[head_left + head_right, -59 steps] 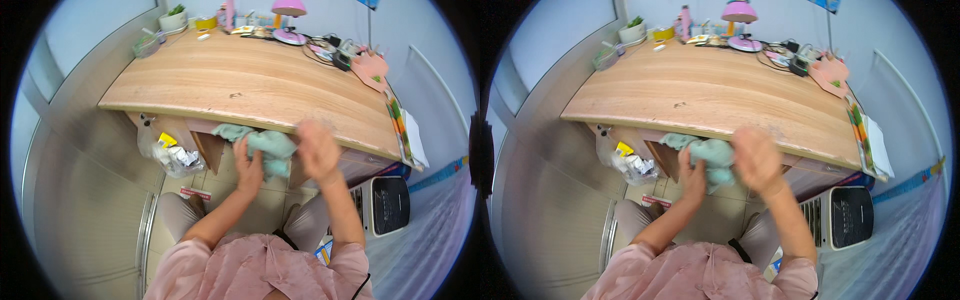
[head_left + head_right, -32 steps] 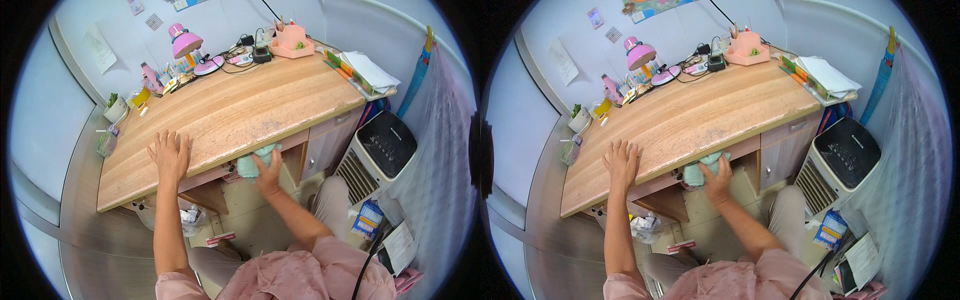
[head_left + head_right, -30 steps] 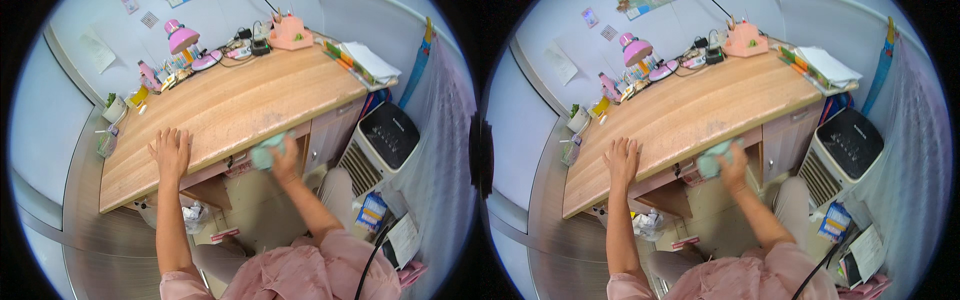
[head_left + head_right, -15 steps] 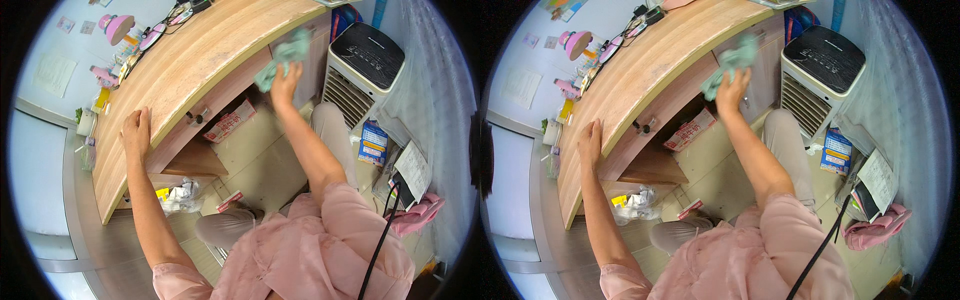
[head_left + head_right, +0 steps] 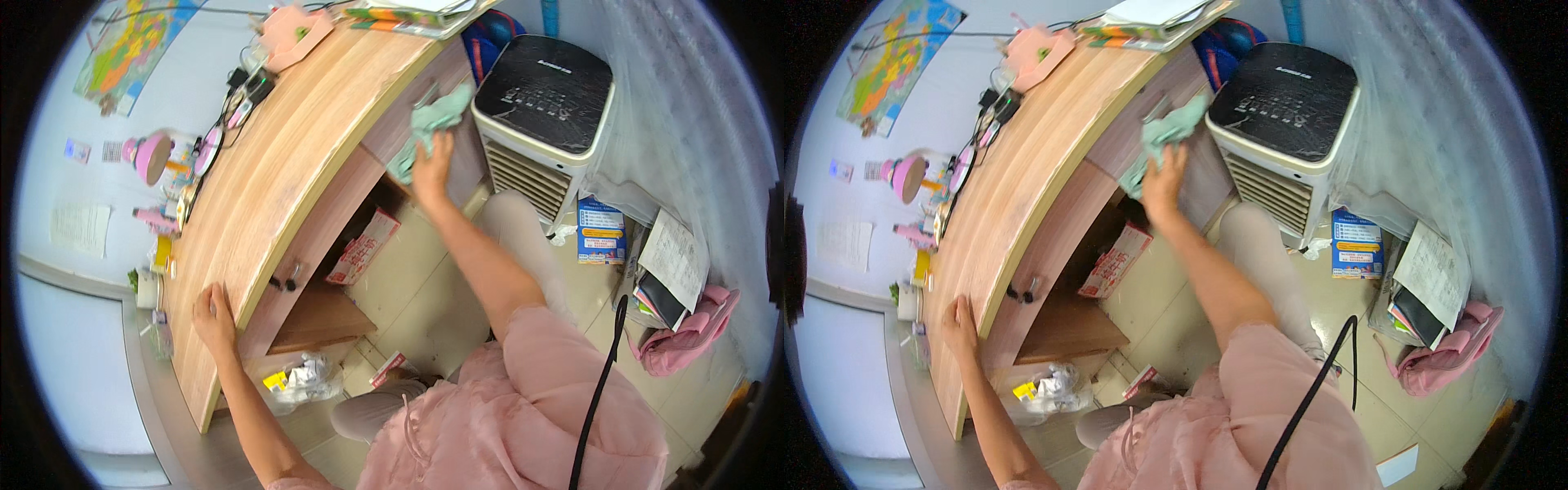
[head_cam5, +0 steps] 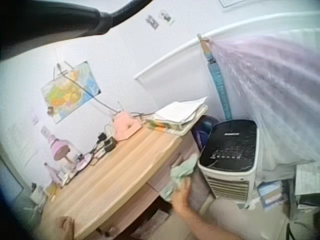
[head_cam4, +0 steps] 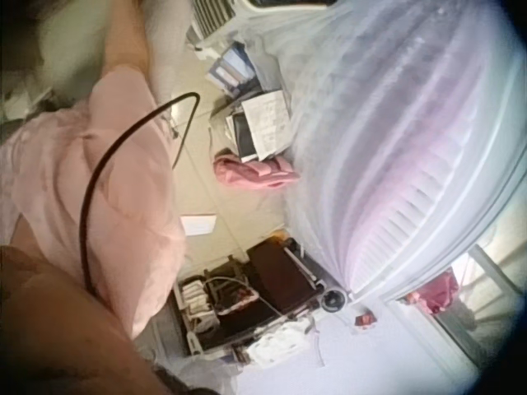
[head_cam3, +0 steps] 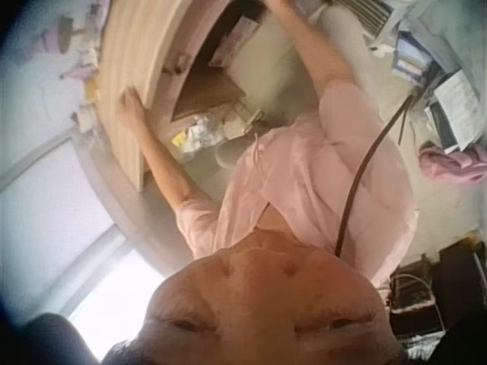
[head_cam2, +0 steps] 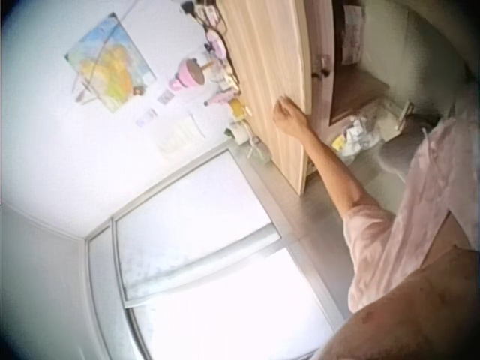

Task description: The person wipes a pink backpack with a green cloth, then cleans a portable air cooler and a wooden desk. They move items like papers and a lamp aside to wipe the desk surface thoroughly.

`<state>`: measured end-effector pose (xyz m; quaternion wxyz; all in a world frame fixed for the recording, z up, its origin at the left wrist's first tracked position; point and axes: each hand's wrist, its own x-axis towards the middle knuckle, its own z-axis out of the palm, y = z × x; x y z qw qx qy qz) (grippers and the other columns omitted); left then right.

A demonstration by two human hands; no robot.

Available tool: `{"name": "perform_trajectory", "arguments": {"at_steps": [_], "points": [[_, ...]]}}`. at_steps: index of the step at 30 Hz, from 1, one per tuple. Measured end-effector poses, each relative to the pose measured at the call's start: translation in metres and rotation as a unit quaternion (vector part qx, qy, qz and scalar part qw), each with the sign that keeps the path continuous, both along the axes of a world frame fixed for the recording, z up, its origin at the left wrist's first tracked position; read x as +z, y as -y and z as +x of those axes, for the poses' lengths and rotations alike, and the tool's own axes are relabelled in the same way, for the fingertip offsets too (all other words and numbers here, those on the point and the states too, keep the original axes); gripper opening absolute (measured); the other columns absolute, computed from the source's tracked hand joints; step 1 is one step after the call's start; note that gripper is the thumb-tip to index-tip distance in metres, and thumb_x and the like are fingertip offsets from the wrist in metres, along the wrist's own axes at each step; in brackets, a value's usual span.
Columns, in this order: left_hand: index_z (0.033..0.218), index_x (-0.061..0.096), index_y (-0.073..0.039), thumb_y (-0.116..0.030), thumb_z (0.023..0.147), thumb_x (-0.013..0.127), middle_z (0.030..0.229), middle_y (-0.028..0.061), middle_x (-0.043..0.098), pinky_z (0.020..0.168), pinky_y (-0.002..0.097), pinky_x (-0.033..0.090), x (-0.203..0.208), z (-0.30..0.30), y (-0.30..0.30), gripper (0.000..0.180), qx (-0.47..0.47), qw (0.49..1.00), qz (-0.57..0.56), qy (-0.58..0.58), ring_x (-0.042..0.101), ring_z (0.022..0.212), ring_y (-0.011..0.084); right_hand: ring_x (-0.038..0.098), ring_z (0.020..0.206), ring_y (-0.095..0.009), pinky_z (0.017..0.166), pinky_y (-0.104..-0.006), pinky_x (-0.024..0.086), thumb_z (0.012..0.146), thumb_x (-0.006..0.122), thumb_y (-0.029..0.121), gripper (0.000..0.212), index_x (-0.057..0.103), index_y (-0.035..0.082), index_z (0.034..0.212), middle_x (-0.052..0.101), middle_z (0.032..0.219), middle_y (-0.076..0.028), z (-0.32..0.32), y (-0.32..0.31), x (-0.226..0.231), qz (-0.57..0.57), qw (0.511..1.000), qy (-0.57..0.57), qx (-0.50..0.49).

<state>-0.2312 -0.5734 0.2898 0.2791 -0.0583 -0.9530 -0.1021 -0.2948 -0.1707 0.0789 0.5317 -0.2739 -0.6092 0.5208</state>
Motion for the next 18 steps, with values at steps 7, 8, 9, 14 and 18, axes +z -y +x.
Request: {"name": "perform_trajectory", "arguments": {"at_steps": [7,8,9,14,18], "points": [[0.108,0.065,0.004,-0.026,0.095,0.057,0.109,0.0157,0.066,0.09,0.0327,0.046,-0.009,0.005,0.011,0.034,-0.007,0.983,0.175,0.058,0.06,0.104,0.0225,0.033,0.129,-0.045,0.107,-0.0496,0.029,0.083,0.062,0.004,0.047,0.045,0.0,0.127,0.031,0.141,-0.027,-0.01,0.025,-0.127,-0.129,0.989,0.042,0.06],[0.11,0.064,0.003,-0.025,0.095,0.056,0.11,0.0155,0.065,0.091,0.0328,0.046,-0.012,0.009,0.02,0.033,-0.007,0.986,0.157,0.054,0.06,0.104,0.0228,0.034,0.128,-0.045,0.107,-0.0494,0.029,0.083,0.062,0.005,0.048,0.045,0.0,0.128,0.033,0.141,-0.027,-0.007,0.019,-0.118,-0.125,0.988,0.038,0.086],[0.111,0.064,0.003,-0.024,0.095,0.056,0.112,0.0152,0.065,0.091,0.0328,0.046,-0.014,0.012,0.025,0.033,-0.011,0.989,0.14,0.052,0.06,0.104,0.0231,0.035,0.128,-0.044,0.107,-0.0491,0.029,0.084,0.062,0.005,0.048,0.045,0.0,0.129,0.034,0.14,-0.026,0.0,0.012,-0.102,-0.12,0.986,0.034,0.107],[0.113,0.062,0.003,-0.023,0.096,0.053,0.116,0.0147,0.063,0.095,0.0341,0.043,-0.006,0.014,0.013,0.032,-0.005,0.994,0.094,0.055,0.058,0.108,0.0246,0.038,0.126,-0.044,0.107,-0.0462,0.031,0.086,0.06,0.012,0.049,0.045,-0.002,0.13,0.038,0.138,-0.027,0.01,-0.011,-0.018,0.145,0.987,0.012,0.067],[0.115,0.061,0.004,-0.023,0.097,0.05,0.119,0.0158,0.061,0.098,0.0342,0.041,-0.001,0.003,-0.015,0.035,-0.02,0.996,0.063,0.067,0.056,0.111,0.0256,0.039,0.128,-0.041,0.108,-0.0418,0.03,0.089,0.061,0.023,0.054,0.044,-0.003,0.133,0.038,0.139,-0.026,-0.02,-0.074,-0.14,-0.175,0.974,0.143,0.025]]}}
